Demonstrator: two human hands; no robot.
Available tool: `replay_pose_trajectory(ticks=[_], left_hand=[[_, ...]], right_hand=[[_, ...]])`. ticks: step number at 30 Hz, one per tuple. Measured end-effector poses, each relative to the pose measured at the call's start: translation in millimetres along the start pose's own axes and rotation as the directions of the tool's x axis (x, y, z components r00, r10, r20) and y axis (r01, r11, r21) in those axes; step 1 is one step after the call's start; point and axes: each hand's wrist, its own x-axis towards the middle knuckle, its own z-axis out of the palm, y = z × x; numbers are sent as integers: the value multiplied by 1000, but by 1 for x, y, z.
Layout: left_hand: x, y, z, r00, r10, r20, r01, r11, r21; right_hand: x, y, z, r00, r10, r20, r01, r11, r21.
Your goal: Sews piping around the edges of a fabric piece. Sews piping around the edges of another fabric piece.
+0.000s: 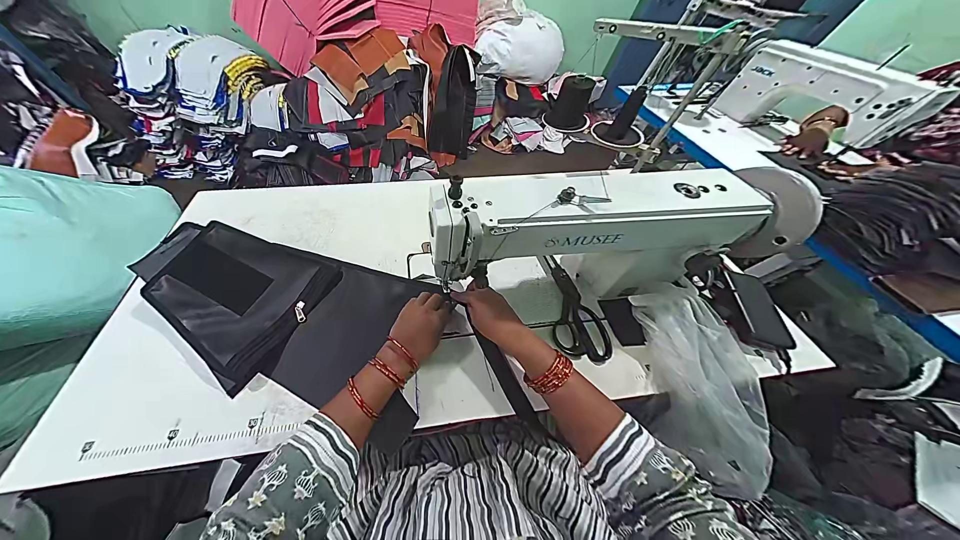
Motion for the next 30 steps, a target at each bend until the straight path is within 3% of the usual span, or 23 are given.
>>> replay_pose_trajectory(ticks=[4,5,8,10,15,18,20,24,30], left_hand=[[0,-2,-4,994,82,78,-93,984,154],[1,-3,-6,998,56,40,-60,993,104],[7,-9,-20,978,-201,-64,178,948,-264],[10,-17,-23,959,-272,-78,222,895,-387],[9,-26,-22,987,-142,-75,101,909,-404],[9,-43,-10,971,-50,-234,-57,902,-428],[11,-52,0,963,-3,-269,-106,916,-388],[7,-45,8,981,-19,-194,-42,951,-305],[4,-33,7,994,-23,-108,1,981,-195]], right_hand=[[0,3,-1,1000,-14,0,14,999,38],[-1,3,-1,1000,-22,1,22,999,41],[-4,2,1,998,-56,-5,57,998,41],[-7,-5,5,999,-40,10,40,999,32],[-11,-26,19,998,21,-52,-15,994,111],[-11,-22,26,984,71,-163,-24,960,278],[-11,-19,26,974,136,-180,-65,933,354],[-8,-12,24,966,212,-147,-119,871,477],[-7,-7,24,976,176,-129,-93,872,481]])
